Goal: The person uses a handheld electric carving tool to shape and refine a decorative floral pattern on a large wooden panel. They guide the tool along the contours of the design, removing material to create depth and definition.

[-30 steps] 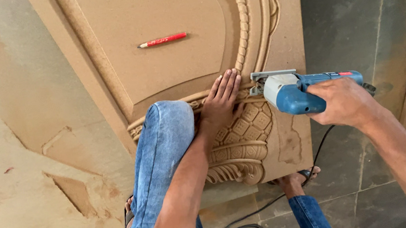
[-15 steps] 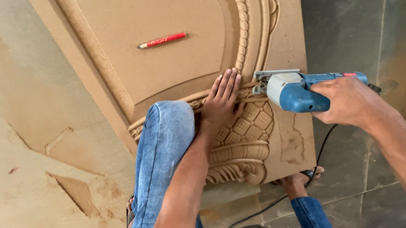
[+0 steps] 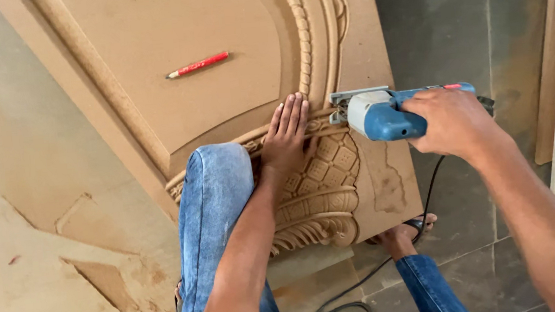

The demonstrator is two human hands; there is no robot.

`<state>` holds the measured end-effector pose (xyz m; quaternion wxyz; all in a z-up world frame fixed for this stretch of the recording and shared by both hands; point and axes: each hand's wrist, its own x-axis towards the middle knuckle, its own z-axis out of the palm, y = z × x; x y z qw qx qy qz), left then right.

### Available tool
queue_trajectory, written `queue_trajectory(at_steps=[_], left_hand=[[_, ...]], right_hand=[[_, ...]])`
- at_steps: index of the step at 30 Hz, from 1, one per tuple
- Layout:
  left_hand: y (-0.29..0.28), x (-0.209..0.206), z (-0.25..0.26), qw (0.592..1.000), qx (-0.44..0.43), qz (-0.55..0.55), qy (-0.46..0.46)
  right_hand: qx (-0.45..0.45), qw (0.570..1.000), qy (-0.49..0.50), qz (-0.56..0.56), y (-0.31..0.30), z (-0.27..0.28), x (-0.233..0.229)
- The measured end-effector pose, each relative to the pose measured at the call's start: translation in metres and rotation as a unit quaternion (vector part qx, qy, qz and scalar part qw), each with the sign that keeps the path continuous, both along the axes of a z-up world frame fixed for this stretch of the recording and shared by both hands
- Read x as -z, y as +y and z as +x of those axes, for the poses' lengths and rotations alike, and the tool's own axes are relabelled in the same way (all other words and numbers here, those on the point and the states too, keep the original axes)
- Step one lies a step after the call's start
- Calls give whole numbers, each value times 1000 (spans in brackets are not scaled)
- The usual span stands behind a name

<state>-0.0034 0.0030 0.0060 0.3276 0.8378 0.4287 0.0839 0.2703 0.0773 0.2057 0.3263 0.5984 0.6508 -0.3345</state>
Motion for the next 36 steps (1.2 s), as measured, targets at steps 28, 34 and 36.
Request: queue_trajectory(at_steps=[28, 34, 36], left_hand=[[-2, 2, -1, 1000, 2, 8, -1], [-2, 5, 1, 1000, 2, 11, 3], [-2, 5, 1, 1000, 6, 5, 7]], right_hand=[[57, 988, 128, 65, -14, 3, 17], [52, 991, 106, 55, -13, 2, 16], [63, 992, 102, 45, -14, -1, 17]])
